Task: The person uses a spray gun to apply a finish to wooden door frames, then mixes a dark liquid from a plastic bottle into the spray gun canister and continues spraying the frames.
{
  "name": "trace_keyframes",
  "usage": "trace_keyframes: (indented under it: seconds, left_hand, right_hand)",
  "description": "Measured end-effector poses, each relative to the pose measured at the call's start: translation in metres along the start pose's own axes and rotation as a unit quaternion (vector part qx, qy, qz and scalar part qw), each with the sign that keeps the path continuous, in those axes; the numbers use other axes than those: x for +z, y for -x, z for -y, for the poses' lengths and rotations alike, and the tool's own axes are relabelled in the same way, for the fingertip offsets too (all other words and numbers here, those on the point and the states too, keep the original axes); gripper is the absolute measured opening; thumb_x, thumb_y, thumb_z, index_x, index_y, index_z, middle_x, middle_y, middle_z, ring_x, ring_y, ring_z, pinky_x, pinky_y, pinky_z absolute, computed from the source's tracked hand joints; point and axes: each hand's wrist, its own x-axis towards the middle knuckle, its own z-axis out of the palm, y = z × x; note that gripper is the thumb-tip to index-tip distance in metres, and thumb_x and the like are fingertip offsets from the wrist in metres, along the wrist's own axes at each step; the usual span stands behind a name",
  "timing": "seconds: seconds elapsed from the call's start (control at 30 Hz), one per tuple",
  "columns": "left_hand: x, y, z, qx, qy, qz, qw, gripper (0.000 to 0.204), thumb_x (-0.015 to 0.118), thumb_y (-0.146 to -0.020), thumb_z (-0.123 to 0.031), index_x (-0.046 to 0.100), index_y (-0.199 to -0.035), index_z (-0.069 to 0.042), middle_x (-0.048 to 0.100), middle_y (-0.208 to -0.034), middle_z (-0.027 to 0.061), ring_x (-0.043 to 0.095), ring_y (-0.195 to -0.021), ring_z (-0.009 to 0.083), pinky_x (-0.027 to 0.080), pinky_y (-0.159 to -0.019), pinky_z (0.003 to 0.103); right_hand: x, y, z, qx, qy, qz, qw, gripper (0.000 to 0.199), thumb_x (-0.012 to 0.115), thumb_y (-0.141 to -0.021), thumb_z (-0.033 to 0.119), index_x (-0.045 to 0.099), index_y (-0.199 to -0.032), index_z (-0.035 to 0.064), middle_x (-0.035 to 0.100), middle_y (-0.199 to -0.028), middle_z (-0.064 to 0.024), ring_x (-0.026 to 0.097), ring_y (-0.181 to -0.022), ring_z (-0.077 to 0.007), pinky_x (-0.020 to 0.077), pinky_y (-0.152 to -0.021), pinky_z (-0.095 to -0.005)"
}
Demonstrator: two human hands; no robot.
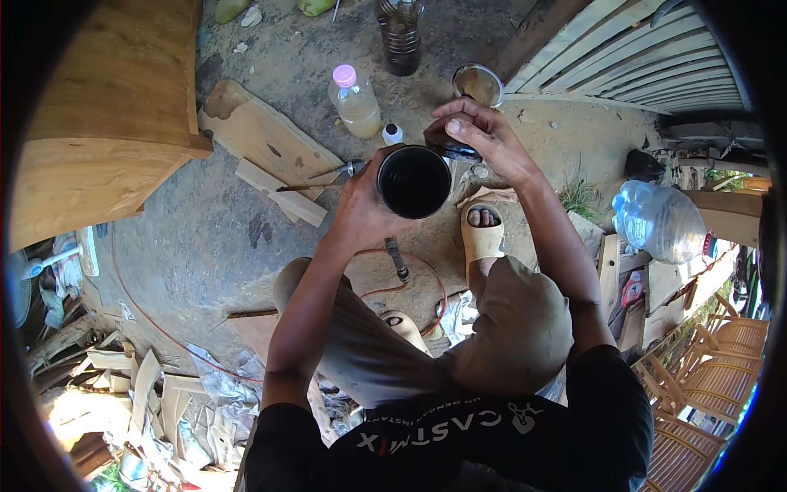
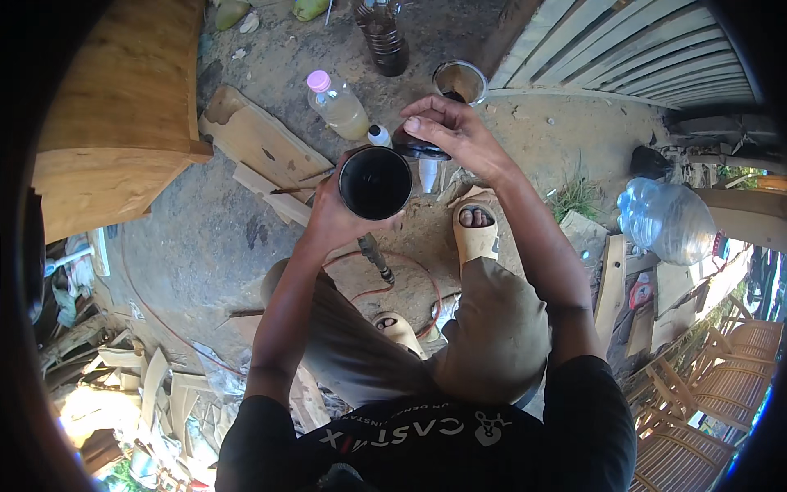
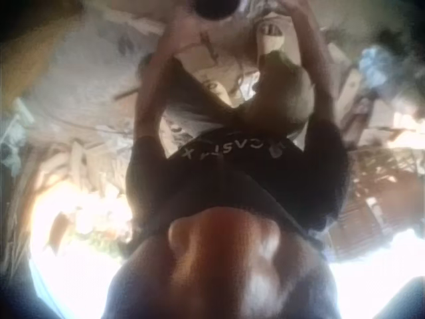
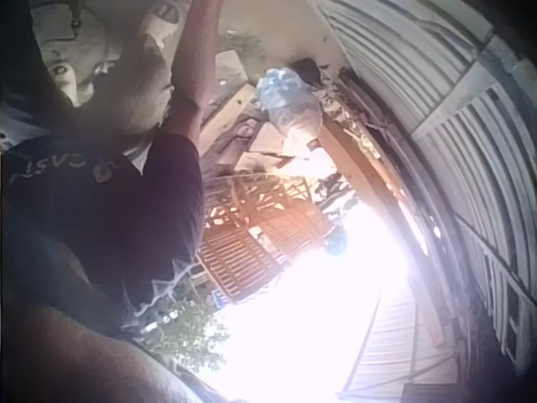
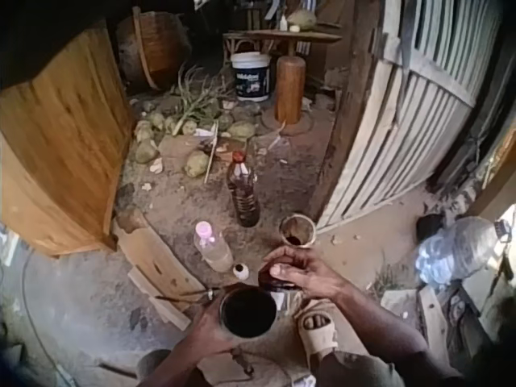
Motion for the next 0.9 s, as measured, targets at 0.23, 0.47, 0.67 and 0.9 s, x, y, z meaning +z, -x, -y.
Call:
trace_keyframes:
  seconds: [0.23,0.47,0.67,0.9]
  left_hand:
    - [-0.003,-0.046,-0.011,-0.016,-0.115,0.036,0.993,0.080,0.095,-0.065,-0.027,0.055,-0.131,-0.006,0.073,-0.117,0.0151,0.073,-0.108,0.0313,0.058,-0.092,0.043]
    - [0.008,-0.110,-0.034,-0.048,-0.261,0.086,0.960,0.087,0.092,-0.065,-0.040,0.054,-0.135,-0.005,0.070,-0.121,0.0206,0.068,-0.114,0.0401,0.054,-0.097,0.048]
    - [0.022,-0.145,-0.042,-0.090,-0.344,0.121,0.927,0.096,0.090,-0.065,-0.046,0.049,-0.141,-0.003,0.068,-0.128,0.0227,0.064,-0.121,0.0408,0.052,-0.102,0.049]
    - [0.033,-0.166,-0.045,-0.068,-0.415,0.111,0.900,0.096,0.088,-0.068,-0.042,0.046,-0.145,-0.005,0.070,-0.121,0.0239,0.068,-0.114,0.0422,0.054,-0.099,0.051]
  right_hand:
    - [-0.017,0.059,-0.081,0.144,-0.336,-0.068,0.928,0.083,0.034,-0.104,0.069,0.062,-0.132,-0.0045,0.073,-0.117,-0.0183,0.073,-0.099,-0.0239,0.0587,-0.088,-0.0379]
    - [-0.054,0.079,-0.135,0.105,-0.405,-0.124,0.900,0.078,0.036,-0.105,0.066,0.058,-0.135,-0.0032,0.073,-0.110,-0.0169,0.072,-0.096,-0.0237,0.0589,-0.083,-0.0370]
    - [-0.071,0.076,-0.144,0.107,-0.363,-0.174,0.909,0.071,0.039,-0.107,0.060,0.061,-0.132,-0.0024,0.073,-0.107,-0.0149,0.071,-0.095,-0.0233,0.0569,-0.087,-0.0364]
    - [-0.076,0.075,-0.155,0.114,-0.382,-0.188,0.898,0.065,0.044,-0.107,0.056,0.063,-0.127,-0.0035,0.073,-0.104,-0.0145,0.070,-0.089,-0.0209,0.0572,-0.080,-0.0348]
